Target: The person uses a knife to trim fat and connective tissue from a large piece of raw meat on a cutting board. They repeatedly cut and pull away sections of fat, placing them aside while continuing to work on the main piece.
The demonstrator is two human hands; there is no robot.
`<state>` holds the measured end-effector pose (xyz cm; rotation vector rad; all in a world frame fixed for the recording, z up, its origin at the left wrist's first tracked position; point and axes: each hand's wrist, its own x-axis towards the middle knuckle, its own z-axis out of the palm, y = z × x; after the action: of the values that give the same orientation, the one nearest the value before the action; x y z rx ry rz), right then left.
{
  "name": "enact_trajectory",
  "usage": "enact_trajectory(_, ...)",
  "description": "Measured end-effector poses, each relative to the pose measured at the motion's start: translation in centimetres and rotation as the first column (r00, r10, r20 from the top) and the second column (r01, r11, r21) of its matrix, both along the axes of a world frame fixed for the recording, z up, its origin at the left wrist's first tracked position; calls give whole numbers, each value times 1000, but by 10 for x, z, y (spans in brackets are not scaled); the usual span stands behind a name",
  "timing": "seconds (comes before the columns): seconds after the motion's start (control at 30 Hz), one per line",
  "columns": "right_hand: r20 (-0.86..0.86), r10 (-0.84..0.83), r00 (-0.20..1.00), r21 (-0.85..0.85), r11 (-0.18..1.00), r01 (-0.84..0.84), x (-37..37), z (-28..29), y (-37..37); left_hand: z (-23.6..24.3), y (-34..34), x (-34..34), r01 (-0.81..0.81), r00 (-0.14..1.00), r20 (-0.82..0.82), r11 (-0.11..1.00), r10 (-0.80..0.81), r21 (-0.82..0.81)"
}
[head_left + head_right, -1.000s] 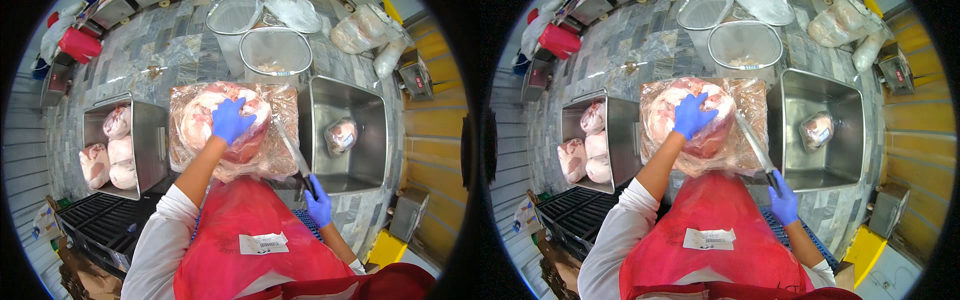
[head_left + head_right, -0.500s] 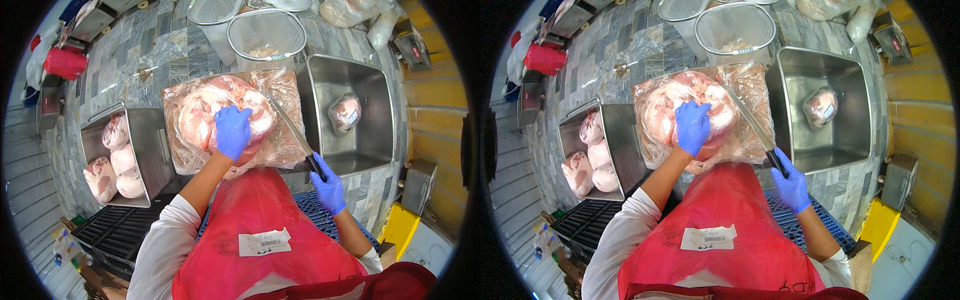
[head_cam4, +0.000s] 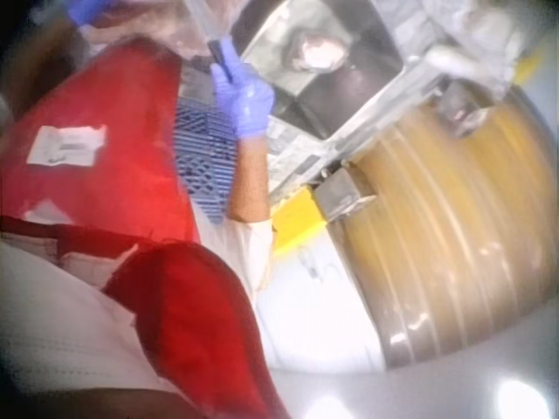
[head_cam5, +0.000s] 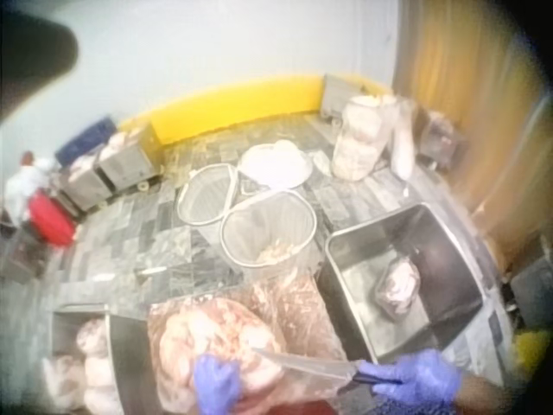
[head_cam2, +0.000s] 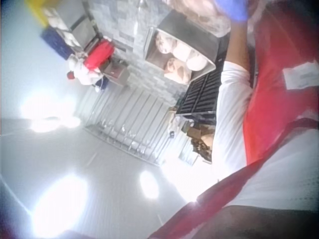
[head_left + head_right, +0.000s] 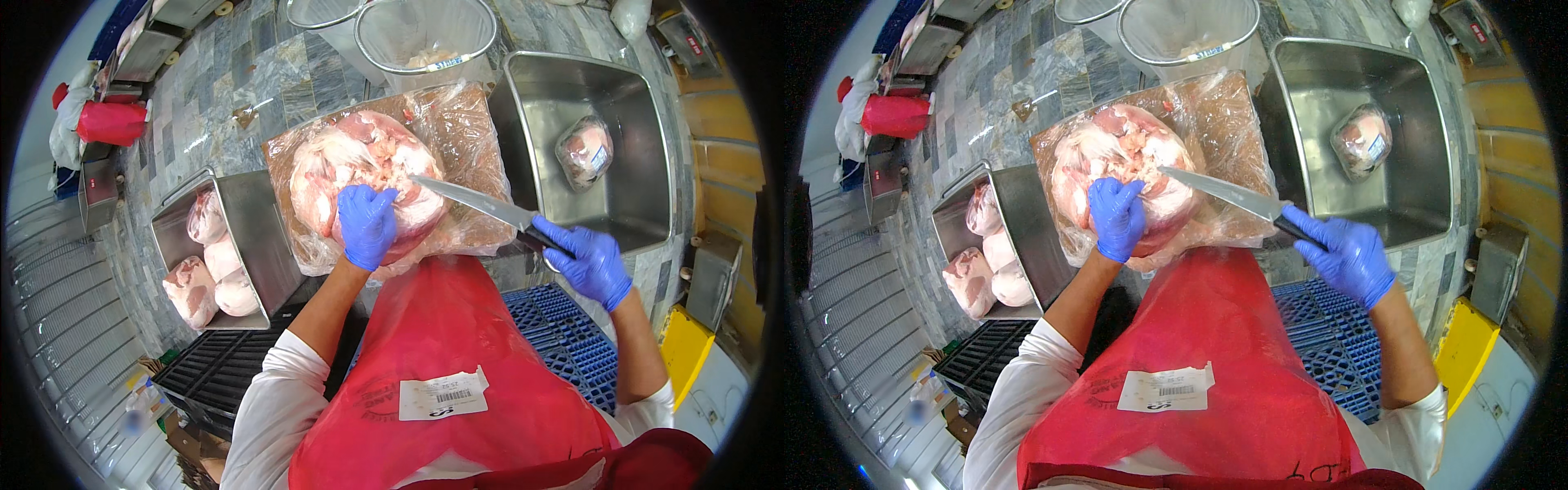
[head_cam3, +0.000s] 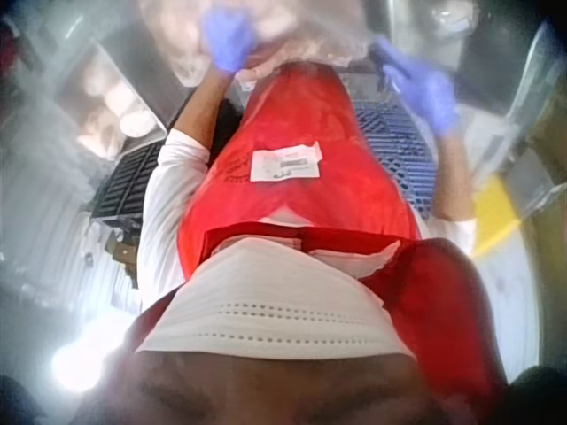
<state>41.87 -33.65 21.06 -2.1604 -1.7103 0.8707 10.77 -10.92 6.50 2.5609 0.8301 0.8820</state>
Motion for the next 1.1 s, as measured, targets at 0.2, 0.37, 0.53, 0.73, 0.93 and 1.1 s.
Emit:
enact_trajectory(0.2, 190, 419, 888, -72, 908, -413, 60, 35, 94, 0, 1, -3, 1, 999, -54, 999, 1, 38)
enact_trajectory(0.37, 94, 541, 836, -186, 834, -519, 48, 31, 142, 1, 2, 1, 54, 999, 4, 998, -54, 13)
enact_trajectory(0.53, 87, 286, 954, -106, 955, -277, 10, -13, 73, -2, -1, 0, -16, 1000, 26, 999, 17, -30)
enact_trajectory(0.73, 80, 50, 996, 160, 985, -62, -54, -93, 33, -9, 0, 0, -19, 1000, 8, 1000, 19, -12)
enact_trajectory(0.93, 89, -65, 994, 213, 976, 45, -89, -122, 15, -6, -1, 3, -63, 998, -4, 998, 63, 13)
enact_trajectory(1.1, -193, 57, 980, 98, 994, -38, -28, -55, 25, -4, -9, 3, -49, 999, 11, 998, 49, 27)
